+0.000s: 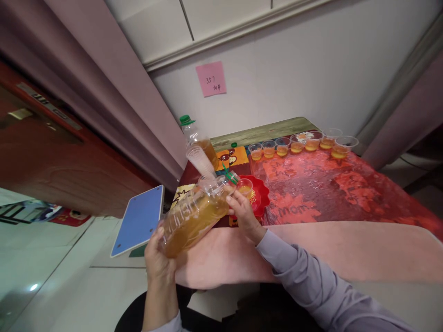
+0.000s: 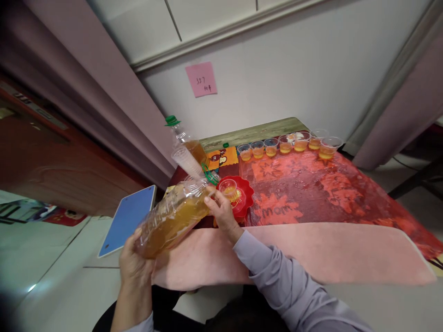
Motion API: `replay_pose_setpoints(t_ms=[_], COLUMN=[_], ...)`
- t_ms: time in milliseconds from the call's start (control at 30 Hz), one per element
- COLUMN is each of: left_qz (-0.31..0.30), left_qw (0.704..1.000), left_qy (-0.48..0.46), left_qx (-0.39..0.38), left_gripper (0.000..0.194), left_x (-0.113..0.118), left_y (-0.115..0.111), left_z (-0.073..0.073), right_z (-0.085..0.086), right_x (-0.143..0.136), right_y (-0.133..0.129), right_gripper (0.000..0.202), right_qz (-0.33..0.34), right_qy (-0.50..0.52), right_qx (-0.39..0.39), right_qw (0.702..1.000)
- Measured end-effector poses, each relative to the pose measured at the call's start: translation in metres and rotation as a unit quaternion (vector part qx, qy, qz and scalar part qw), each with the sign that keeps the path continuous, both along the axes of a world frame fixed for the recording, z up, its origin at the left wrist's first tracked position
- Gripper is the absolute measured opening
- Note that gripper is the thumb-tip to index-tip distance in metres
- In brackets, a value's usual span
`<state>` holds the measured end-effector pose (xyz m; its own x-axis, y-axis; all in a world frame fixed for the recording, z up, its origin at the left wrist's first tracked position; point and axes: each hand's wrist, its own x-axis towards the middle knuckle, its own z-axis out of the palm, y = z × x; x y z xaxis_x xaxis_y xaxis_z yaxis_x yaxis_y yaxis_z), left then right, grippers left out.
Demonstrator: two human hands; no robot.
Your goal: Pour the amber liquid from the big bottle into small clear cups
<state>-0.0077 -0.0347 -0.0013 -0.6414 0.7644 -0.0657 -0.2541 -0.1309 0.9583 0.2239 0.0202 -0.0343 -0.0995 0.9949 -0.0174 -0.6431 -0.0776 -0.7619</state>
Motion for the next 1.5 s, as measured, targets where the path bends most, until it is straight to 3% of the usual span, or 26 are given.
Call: replay_pose_setpoints(t_ms=[133,433,600,800,867,967,1100,1200,1300,1367,1500], left_qz=[0.015,0.037,0.066,0.056,0.048,0.039,0.050,0.052,0.048,0.042,0.026], left_qw=[0.997,0.993,0.988,0.979,0.977,0.977,0.978,0.976,0.975,0.977,0.982], left_qy=[-0.071,-0.084,-0.110,-0.174,-0.190,-0.189,-0.178,-0.190,-0.199,-0.189,-0.160], left_qx=[0.000,0.074,0.091,0.086,0.087,0.093,0.100,0.092,0.088,0.090,0.094], left_gripper=[0.029,0.025,0.027,0.030,0.032,0.032,0.027,0.025,0.025,0.026,0.027], left_x=[0.006,-0.007,-0.006,-0.009,-0.010,-0.010,-0.007,-0.006,-0.006,-0.007,-0.007], left_y=[0.003,-0.004,-0.006,-0.007,-0.007,-0.007,-0.005,-0.005,-0.005,-0.005,-0.003], left_z=[-0.018,-0.063,-0.071,-0.074,-0.076,-0.079,-0.078,-0.074,-0.071,-0.070,-0.066], right_z=[-0.002,-0.001,-0.006,-0.014,-0.006,0.015,0.037,0.035,0.026,0.022,0.019], right_x=[0.002,0.000,-0.005,0.007,0.024,0.062,0.108,0.121,0.115,0.108,0.095], right_y=[0.001,-0.006,-0.012,-0.016,-0.015,-0.001,0.038,0.065,0.075,0.074,0.071], right_gripper=[0.058,0.050,0.043,0.030,0.024,0.017,0.029,0.049,0.065,0.063,0.051], right_qz=[0.001,0.078,0.092,0.044,0.033,-0.030,-0.113,-0.085,-0.027,-0.011,-0.022], right_qy=[0.012,0.038,0.006,-0.185,-0.303,-0.475,-0.600,-0.693,-0.769,-0.788,-0.787], right_qx=[0.040,0.137,0.163,0.154,0.199,0.269,0.243,0.228,0.213,0.205,0.204], right_qw=[0.999,0.987,0.982,0.970,0.931,0.837,0.754,0.679,0.602,0.580,0.582])
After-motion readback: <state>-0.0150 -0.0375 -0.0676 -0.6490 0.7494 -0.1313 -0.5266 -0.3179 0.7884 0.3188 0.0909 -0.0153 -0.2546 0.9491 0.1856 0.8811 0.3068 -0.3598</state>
